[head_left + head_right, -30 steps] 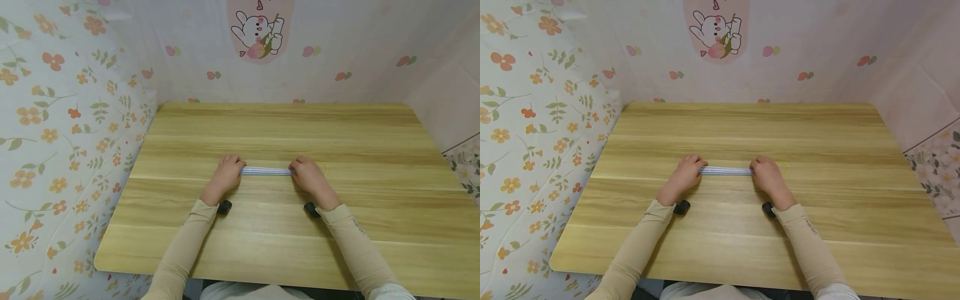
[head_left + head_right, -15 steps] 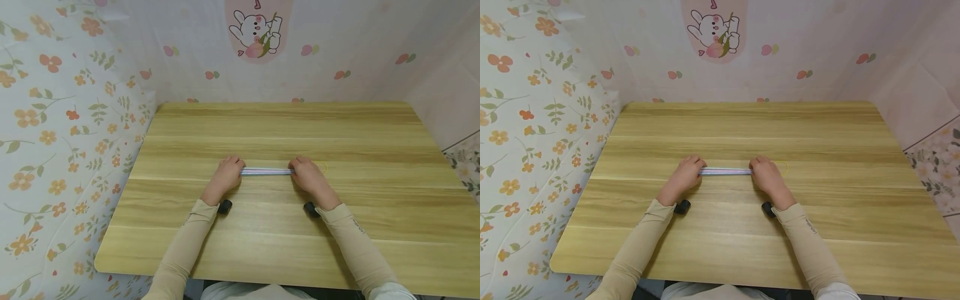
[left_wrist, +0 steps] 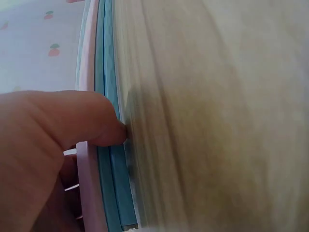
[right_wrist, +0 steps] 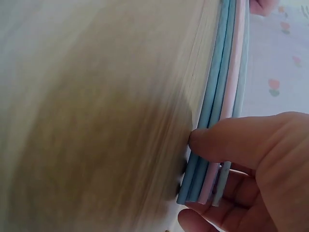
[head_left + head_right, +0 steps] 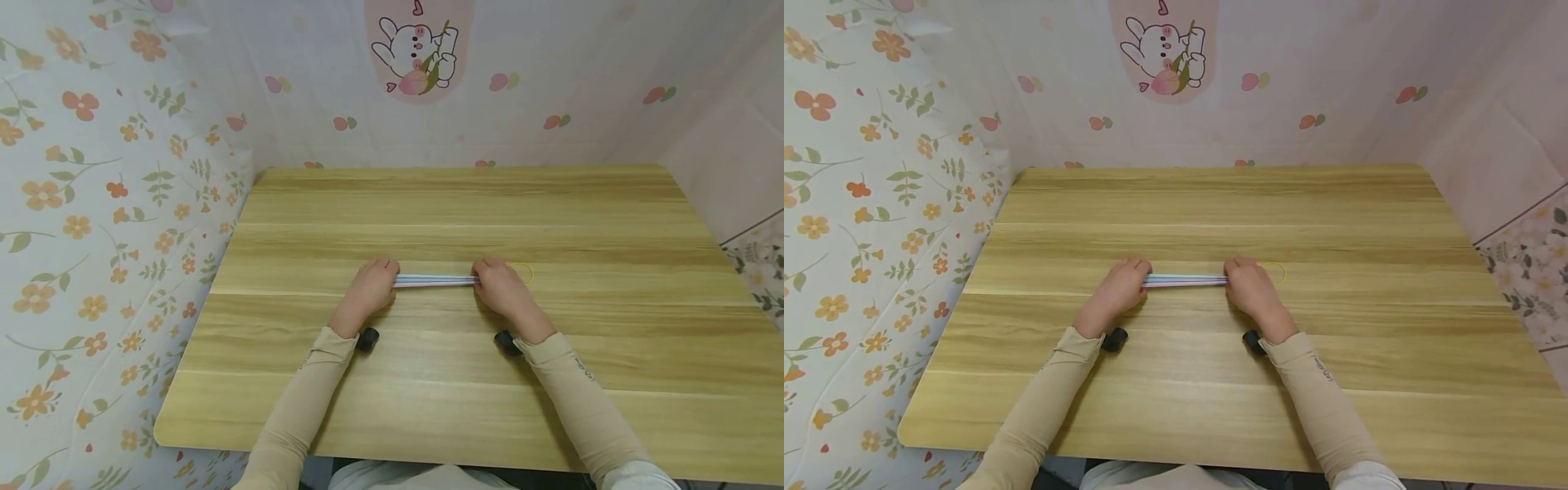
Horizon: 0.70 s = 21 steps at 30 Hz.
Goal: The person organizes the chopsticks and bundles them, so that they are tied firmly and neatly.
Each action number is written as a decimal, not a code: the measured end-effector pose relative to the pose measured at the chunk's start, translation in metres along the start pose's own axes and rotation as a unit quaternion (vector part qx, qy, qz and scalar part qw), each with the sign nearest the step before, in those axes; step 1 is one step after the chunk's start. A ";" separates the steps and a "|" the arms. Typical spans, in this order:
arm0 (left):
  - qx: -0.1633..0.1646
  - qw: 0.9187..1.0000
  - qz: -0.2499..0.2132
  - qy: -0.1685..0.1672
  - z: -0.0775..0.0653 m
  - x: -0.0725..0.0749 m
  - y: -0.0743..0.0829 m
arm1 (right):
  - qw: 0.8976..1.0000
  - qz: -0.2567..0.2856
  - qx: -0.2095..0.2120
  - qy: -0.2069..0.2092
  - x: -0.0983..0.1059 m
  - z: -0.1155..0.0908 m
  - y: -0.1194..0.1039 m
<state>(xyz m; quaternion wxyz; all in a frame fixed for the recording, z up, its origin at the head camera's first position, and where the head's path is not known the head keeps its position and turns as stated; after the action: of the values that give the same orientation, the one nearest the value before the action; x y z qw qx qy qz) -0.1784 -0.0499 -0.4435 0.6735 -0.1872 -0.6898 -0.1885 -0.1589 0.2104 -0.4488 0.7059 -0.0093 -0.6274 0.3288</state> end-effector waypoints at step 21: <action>-0.042 0.999 0.009 0.025 0.000 -0.002 -0.005 | 0.999 0.016 -0.019 -0.033 0.000 -0.002 -0.001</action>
<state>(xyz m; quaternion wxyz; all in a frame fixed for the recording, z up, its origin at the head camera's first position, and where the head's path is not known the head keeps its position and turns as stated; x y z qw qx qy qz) -0.1806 -0.0544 -0.4459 0.6842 -0.2163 -0.6623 -0.2157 -0.1568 0.2104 -0.4490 0.6791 -0.0218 -0.6566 0.3276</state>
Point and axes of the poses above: each hand's wrist, its own z-axis towards the middle knuckle, its own x-axis out of the back of the hand, y = z × x, the point moved 1 cm from there along z, towards the middle knuckle, and after that the axes turned 10 degrees about z, right-handed, at the moved point
